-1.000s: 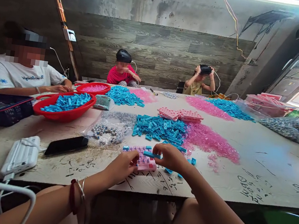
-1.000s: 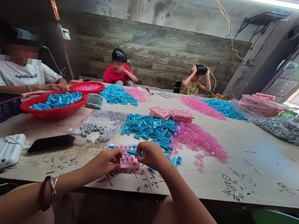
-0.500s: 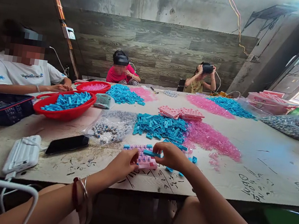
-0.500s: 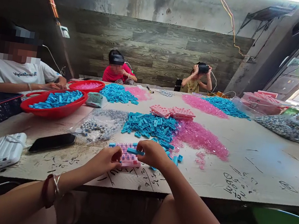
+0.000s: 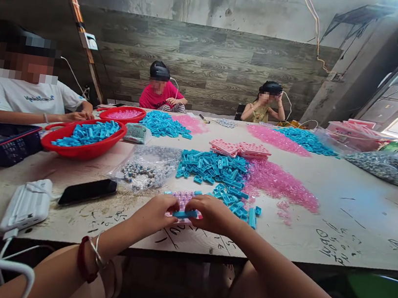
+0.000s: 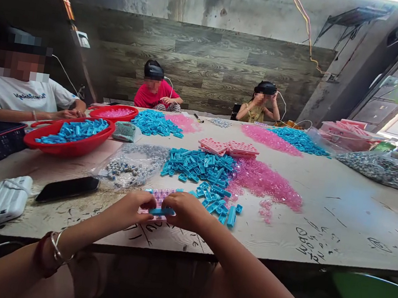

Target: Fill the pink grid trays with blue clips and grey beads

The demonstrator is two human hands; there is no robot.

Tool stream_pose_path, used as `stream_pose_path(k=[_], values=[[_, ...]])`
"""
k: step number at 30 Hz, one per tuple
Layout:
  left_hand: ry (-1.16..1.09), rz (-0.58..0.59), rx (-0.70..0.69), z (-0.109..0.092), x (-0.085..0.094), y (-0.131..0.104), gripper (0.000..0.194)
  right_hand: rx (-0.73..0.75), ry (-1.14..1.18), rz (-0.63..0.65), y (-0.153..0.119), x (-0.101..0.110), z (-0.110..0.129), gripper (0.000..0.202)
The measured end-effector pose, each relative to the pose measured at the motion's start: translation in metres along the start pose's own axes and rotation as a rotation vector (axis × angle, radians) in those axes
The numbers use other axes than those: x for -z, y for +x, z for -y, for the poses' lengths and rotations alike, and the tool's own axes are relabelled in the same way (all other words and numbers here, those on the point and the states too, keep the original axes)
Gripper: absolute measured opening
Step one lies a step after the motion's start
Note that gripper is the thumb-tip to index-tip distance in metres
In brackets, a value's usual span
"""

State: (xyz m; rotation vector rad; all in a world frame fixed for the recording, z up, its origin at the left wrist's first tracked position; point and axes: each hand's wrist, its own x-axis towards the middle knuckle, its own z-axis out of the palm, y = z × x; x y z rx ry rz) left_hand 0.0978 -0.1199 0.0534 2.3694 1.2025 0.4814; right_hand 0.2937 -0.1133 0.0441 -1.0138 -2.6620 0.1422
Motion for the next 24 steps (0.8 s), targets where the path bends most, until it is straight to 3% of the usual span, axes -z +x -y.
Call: stream_pose_path(k=[5,14,24], values=[[0.017,0.005,-0.027,0.005,-0.004,-0.002,0.016,0.022,0.012,0.025,0.002,0.000,0.002,0.013],[0.087,0.004,0.037,0.014,-0.011,0.001,0.003,-0.007,0.122,0.026,0.003,-0.002,-0.001,0.011],[0.111,0.016,0.040,0.012,-0.011,-0.001,0.007,0.028,0.169,0.103,-0.003,0.009,-0.006,0.030]])
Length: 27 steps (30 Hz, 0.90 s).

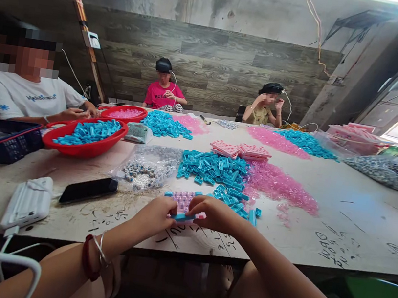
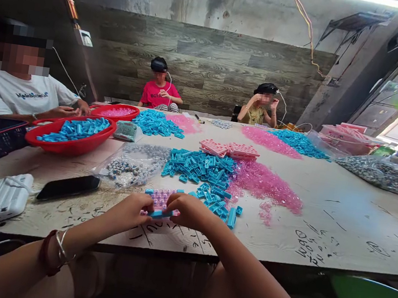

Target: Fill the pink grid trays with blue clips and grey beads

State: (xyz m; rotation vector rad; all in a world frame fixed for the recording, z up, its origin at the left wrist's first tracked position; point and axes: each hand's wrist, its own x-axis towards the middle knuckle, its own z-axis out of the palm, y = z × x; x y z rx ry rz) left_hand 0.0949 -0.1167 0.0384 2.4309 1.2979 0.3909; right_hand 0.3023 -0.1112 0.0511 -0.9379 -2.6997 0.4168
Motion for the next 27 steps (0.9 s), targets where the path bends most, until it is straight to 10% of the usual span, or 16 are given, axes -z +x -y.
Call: stream_pose_path(k=[27], values=[[-0.134,-0.003,0.026,0.003,0.003,0.002,0.005,-0.033,-0.054,-0.078,0.001,-0.005,0.002,0.017]])
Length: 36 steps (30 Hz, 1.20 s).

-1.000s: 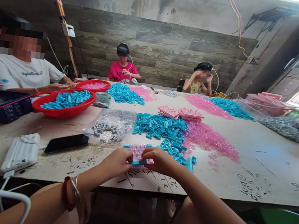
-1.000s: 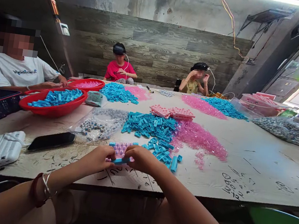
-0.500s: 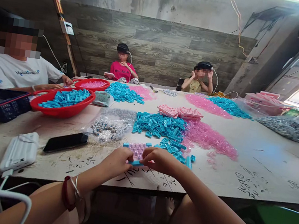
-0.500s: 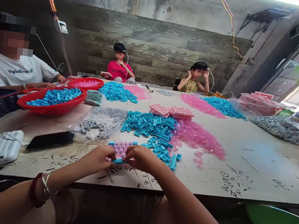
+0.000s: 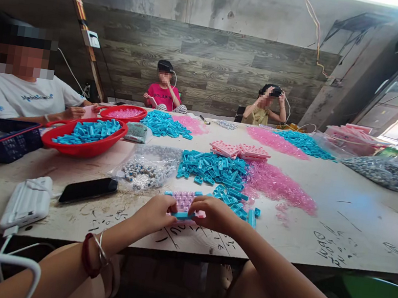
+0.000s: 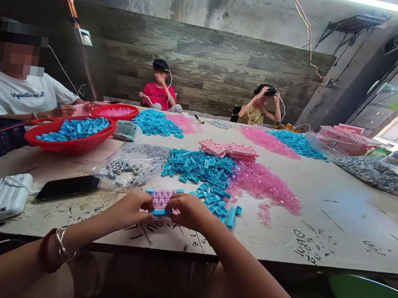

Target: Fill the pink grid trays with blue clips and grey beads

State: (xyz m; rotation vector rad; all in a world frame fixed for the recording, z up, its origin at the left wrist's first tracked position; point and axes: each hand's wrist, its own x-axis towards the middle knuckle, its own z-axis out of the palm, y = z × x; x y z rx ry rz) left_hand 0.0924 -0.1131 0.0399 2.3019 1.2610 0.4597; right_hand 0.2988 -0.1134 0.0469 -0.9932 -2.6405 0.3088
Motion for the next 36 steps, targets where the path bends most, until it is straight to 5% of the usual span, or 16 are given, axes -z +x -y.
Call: stream_pose_path(k=[30,36], values=[[0.044,0.100,0.016,0.008,-0.006,0.012,0.007,-0.040,0.150,0.016,0.013,-0.007,-0.003,0.016],[0.119,-0.006,-0.092,0.002,-0.001,0.001,0.007,-0.051,0.113,-0.008,0.007,-0.010,0.000,0.016]])
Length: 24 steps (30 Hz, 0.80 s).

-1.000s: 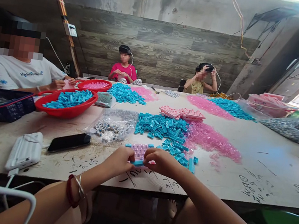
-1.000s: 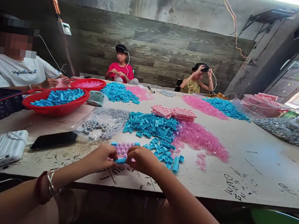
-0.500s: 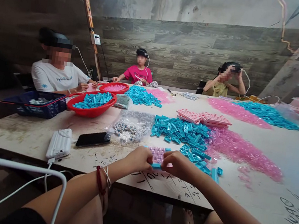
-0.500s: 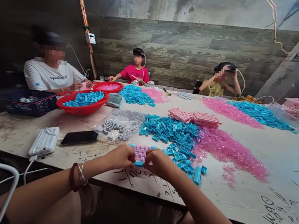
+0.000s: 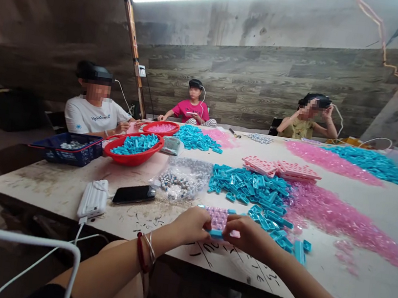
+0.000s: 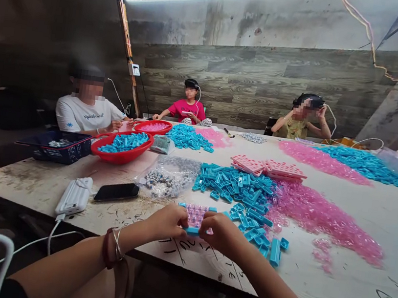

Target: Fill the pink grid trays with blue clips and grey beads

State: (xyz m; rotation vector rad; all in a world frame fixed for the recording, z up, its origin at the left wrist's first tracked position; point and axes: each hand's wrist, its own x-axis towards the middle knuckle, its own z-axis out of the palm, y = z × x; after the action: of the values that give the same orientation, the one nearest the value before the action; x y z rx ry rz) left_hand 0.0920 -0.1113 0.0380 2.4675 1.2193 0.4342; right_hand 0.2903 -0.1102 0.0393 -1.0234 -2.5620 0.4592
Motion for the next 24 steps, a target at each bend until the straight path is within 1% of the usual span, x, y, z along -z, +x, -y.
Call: stream_pose_path(k=[4,7,8,10,12,13,15,18,20,24], values=[[-0.015,-0.065,-0.028,-0.001,0.003,-0.004,0.007,0.050,-0.040,-0.063,0.000,-0.003,-0.004,0.016],[-0.043,-0.127,-0.042,-0.004,0.002,-0.003,0.006,0.079,-0.022,-0.103,0.000,0.001,-0.007,0.013],[-0.059,-0.158,-0.038,-0.005,0.001,-0.003,0.009,0.069,-0.023,-0.107,-0.001,0.004,-0.007,0.013],[-0.084,-0.227,0.001,-0.008,-0.003,-0.002,0.020,0.015,-0.060,-0.116,-0.004,0.012,-0.009,0.011],[-0.081,-0.256,0.049,-0.012,-0.008,-0.003,0.031,-0.067,-0.134,-0.126,-0.009,0.019,-0.010,0.009],[-0.060,-0.239,0.060,-0.014,-0.010,-0.003,0.031,-0.109,-0.170,-0.127,-0.012,0.023,-0.012,0.008],[0.026,-0.161,0.044,-0.017,-0.015,-0.004,0.024,-0.178,-0.213,-0.121,-0.015,0.027,-0.015,0.008],[0.189,-0.083,-0.007,-0.021,-0.020,-0.004,0.016,-0.218,-0.208,-0.079,-0.017,0.028,-0.018,0.008],[0.253,-0.072,-0.012,-0.022,-0.021,-0.003,0.016,-0.217,-0.187,-0.045,-0.016,0.027,-0.019,0.009],[0.274,-0.080,-0.009,-0.020,-0.021,-0.003,0.014,-0.211,-0.136,-0.019,-0.015,0.026,-0.019,0.011]])
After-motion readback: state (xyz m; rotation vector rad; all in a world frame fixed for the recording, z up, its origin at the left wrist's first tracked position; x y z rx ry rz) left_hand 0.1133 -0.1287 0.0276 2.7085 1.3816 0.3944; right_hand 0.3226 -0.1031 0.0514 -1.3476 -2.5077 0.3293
